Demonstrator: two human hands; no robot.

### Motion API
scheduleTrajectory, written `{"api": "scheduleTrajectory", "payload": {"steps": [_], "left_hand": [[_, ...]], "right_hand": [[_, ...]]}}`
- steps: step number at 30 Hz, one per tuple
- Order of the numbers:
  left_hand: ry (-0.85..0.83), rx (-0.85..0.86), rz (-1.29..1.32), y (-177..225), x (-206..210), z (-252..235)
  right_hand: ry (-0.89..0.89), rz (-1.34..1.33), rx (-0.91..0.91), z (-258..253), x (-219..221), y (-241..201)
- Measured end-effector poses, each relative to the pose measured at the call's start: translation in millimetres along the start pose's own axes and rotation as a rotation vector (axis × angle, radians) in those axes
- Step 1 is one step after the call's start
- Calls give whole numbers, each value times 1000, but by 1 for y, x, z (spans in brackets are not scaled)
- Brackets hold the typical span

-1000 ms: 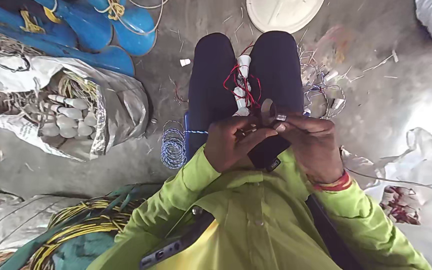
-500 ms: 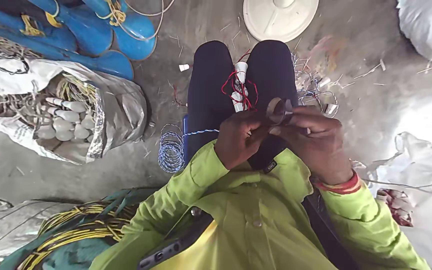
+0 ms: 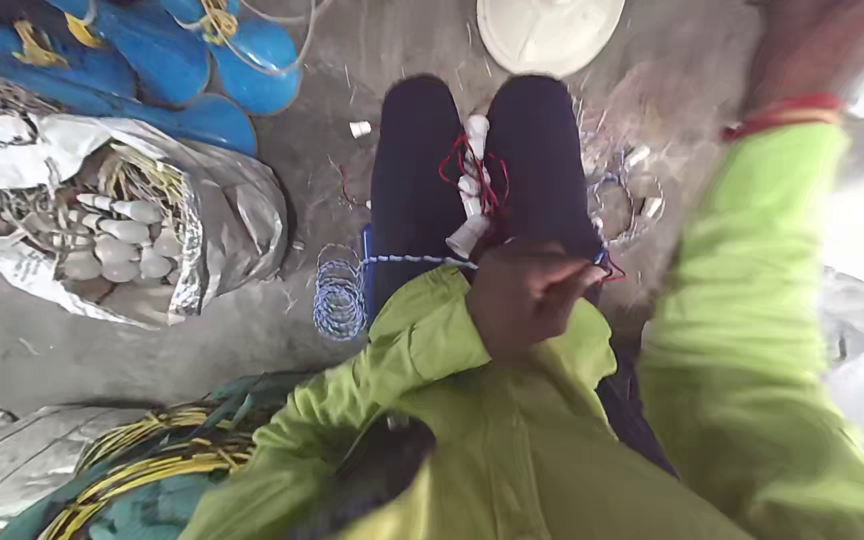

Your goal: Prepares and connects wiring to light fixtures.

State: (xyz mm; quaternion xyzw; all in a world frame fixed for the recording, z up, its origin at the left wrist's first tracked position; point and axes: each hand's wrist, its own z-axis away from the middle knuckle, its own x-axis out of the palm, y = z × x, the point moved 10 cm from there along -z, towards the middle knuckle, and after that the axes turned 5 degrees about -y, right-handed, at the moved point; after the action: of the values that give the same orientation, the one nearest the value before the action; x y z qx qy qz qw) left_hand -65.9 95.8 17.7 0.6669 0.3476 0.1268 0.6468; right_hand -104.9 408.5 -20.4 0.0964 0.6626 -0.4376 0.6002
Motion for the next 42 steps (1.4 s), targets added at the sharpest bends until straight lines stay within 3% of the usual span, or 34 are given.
{"api": "scheduleTrajectory", "payload": {"steps": [2,3,5,9,12,16,20,22,26,28,31,33,35,39,42], "left_hand": [[100,-81,130,-39,-40,-35],[103,-158,233,-54,-49,-40],[68,-388,504,-67,-39,-15],[115,-416,624,-71,-57,-23],[133,-330,527,-64,-62,-8],[226,-277,317,-73,-63,-2],[175,-158,103,-64,-62,-4],[72,-85,2,-55,-54,-5],[-51,-105,-145,-53,-53,-6],[-17,-194,-23,-57,-58,-3],[95,-426,397,-77,-64,4],[134,-561,591,-93,-63,16],[148,-649,656,-103,-62,26],[159,-692,679,-111,-64,27],[180,-690,663,-110,-68,22]], "right_hand": [[111,-233,-249,-26,-44,-37],[79,-337,-368,-2,-48,-57],[-181,-486,-446,82,-27,-76],[-356,-686,-664,156,32,-110],[-330,-818,-637,184,56,-95],[-262,-854,-585,184,49,-87],[-370,-843,-506,177,50,-84],[-421,-871,-479,175,52,-82],[-486,-918,-444,170,61,-81],[-351,-915,-464,169,53,-75],[-126,-975,-499,169,27,-56],[-64,-874,-570,177,11,-48],[-137,-602,-668,196,9,-53],[-383,-138,-954,249,53,-75],[-482,-67,-1015,262,78,-76]]}}
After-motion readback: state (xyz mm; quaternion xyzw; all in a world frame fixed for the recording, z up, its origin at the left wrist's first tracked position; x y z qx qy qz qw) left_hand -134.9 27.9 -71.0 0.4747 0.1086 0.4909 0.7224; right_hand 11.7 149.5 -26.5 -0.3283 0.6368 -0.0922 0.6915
